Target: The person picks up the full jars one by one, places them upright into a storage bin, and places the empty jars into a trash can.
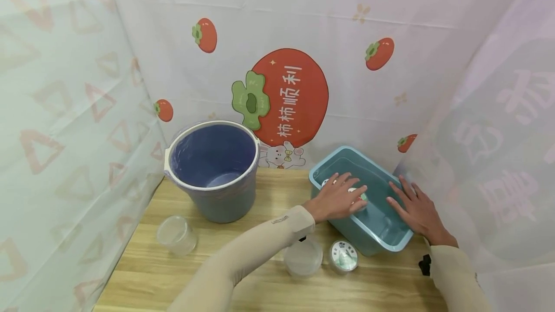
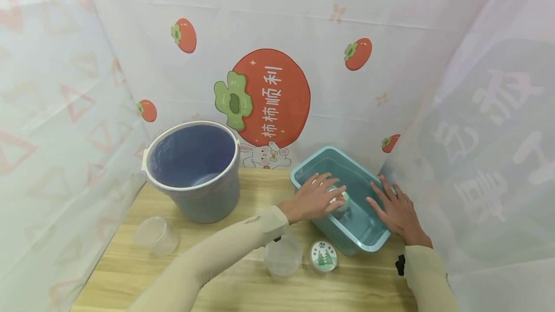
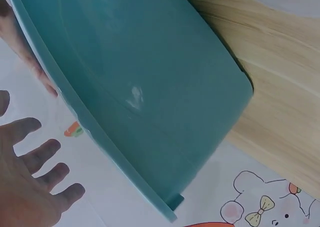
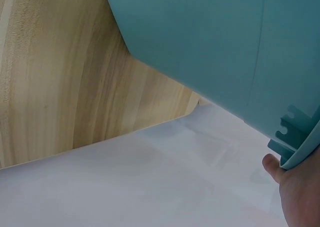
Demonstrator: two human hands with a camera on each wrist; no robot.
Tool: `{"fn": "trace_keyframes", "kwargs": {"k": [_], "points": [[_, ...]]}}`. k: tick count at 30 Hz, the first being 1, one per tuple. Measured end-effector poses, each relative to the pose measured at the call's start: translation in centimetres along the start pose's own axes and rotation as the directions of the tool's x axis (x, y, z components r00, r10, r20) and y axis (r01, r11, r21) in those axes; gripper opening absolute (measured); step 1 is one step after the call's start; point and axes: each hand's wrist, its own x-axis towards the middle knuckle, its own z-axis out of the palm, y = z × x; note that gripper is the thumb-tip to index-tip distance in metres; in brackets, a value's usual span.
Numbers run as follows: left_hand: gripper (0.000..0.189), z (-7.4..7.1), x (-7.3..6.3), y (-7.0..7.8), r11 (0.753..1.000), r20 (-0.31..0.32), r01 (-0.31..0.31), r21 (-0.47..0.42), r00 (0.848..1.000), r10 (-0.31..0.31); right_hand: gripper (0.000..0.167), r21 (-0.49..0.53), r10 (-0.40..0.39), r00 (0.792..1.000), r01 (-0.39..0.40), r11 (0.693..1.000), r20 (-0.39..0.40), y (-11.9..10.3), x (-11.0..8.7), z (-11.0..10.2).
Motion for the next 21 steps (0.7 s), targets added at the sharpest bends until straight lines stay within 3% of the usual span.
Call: {"fn": "trace_keyframes", "kwargs": {"k": [7, 15, 21], "points": [[0.057, 0.1, -2.1, -1.5, 0.997, -0.043, -0.002, -0.076, 0.999, -0.001, 0.070, 0.034, 0.002, 1.000, -0.002, 0.999, 0.011, 0.0, 0.0, 0.0], [0.058, -0.2, -4.4, -3.0, 0.999, -0.060, -0.013, -0.050, 0.998, 0.010, 0.071, 0.047, 0.009, 1.000, -0.010, 0.999, 0.029, -0.1, 0.0, -0.1], [0.059, 0.1, -6.0, -4.0, 0.996, -0.067, -0.012, -0.087, 0.998, 0.006, 0.071, 0.054, 0.008, 0.999, -0.010, 0.999, 0.033, -0.1, -0.1, -0.3]]}}
